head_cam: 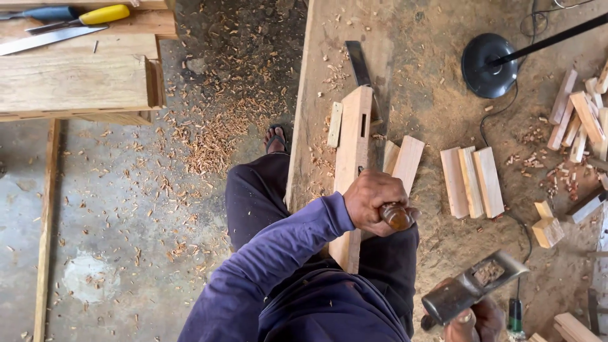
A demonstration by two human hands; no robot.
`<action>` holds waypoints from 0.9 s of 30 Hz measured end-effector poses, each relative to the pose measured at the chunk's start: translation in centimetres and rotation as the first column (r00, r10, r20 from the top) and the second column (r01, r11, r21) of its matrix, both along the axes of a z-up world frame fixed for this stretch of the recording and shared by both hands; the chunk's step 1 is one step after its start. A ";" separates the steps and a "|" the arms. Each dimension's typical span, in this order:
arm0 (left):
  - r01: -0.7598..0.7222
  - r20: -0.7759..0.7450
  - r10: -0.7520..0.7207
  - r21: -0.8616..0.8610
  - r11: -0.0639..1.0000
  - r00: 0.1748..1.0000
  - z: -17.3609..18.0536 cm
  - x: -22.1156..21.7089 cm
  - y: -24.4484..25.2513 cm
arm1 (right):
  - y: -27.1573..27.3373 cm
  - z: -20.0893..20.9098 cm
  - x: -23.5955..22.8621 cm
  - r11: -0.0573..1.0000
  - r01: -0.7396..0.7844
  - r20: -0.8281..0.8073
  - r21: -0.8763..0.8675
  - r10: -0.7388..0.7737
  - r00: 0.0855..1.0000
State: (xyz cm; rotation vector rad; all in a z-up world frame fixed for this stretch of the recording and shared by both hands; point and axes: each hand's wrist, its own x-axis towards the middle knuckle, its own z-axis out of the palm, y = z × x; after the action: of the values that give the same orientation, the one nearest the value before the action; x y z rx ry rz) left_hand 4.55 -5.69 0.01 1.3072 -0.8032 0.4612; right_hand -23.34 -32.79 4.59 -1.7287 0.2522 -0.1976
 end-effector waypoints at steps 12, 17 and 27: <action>0.011 -0.040 -0.013 -0.046 0.999 0.999 -3.4 2.1 -1.1 | -8.3 4.4 16.9 0.517 -0.847 0.131 -0.126 0.855 0.503; 0.004 -0.089 0.000 0.036 0.999 0.996 -7.6 1.7 -2.1 | 7.9 3.2 19.3 0.825 -0.479 -0.483 -0.301 0.302 0.822; -0.026 0.007 0.025 0.126 0.992 1.000 -2.0 -3.0 0.8 | 5.1 -1.6 8.0 0.941 -0.040 -0.163 0.335 0.100 0.982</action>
State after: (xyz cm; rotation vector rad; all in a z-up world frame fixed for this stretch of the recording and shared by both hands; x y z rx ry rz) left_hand 1.55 -4.89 -1.98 1.4356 -0.8318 0.4400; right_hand -15.35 -27.72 3.02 -1.4183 0.3345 0.0524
